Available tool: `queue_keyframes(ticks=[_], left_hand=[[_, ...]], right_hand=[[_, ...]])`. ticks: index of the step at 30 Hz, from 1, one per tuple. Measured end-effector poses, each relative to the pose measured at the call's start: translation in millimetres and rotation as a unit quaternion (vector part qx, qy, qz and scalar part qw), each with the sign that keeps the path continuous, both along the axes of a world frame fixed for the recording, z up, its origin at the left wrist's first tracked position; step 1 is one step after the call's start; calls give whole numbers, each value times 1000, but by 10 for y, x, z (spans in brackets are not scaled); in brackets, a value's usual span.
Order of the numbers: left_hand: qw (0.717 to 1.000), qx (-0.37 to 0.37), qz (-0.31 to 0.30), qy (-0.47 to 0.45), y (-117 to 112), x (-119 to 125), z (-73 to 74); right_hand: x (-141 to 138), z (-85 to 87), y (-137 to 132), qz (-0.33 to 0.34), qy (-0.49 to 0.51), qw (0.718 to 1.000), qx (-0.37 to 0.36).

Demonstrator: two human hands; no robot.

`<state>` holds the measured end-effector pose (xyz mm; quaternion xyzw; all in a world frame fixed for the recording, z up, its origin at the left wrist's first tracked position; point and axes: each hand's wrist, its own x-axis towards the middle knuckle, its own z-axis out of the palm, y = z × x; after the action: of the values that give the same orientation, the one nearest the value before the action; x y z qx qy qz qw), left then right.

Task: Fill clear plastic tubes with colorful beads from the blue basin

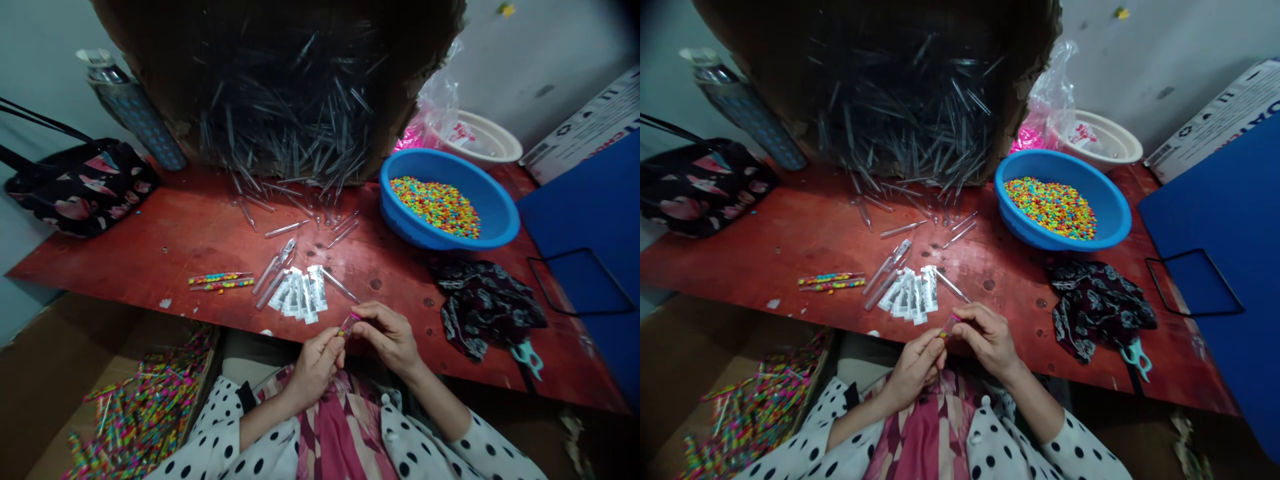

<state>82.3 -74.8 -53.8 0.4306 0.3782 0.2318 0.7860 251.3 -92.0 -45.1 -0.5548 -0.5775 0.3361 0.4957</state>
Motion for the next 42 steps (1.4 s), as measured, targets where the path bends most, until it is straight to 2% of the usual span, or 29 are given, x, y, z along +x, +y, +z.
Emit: queue_keyframes(ticks=[5, 8, 12, 15, 19, 22, 25, 28, 31, 33, 35, 37, 40, 42], left_hand=[[999, 22, -4, 23, 22, -8, 59], [1000, 4, -2, 13, 56, 11, 94], [997, -53, 0, -55, 102, 83, 150], [995, -59, -5, -81, 120, 124, 182], [999, -7, -8, -51, 125, 115, 172], [998, 62, -10, -5, 129, 99, 135], [995, 95, -11, 26, 143, 108, 108], [994, 105, -6, 39, 159, 130, 112], [991, 129, -15, 43, 164, 136, 117], [991, 127, -15, 33, 160, 134, 99], [996, 91, -1, 13, 156, 136, 66], [999, 41, 15, -13, 161, 150, 38], [998, -13, 24, -54, 195, 200, 46], [996, -32, 24, -75, 230, 251, 77]], right_hand=[[-66, 33, -9, -34, -41, 998, 38], [-74, 46, -3, -50, -29, 997, 43], [-54, 102, 27, -65, 72, 995, -31], [-64, 181, 49, -75, 160, 981, -76], [-117, 212, 53, -100, 217, 966, -95], [-141, 144, 65, -115, 273, 948, -113], [-146, 78, 92, -131, 309, 933, -133], [-164, 123, 99, -153, 248, 949, -123], [-181, 246, 82, -167, 92, 981, -25], [-148, 272, 88, -176, 45, 983, 6], [-51, 193, 125, -208, 51, 977, -17], [100, 24, 186, -243, 21, 969, -33], [321, -212, 263, -219, -92, 971, -28], [383, -242, 270, -194, -113, 974, -36]])
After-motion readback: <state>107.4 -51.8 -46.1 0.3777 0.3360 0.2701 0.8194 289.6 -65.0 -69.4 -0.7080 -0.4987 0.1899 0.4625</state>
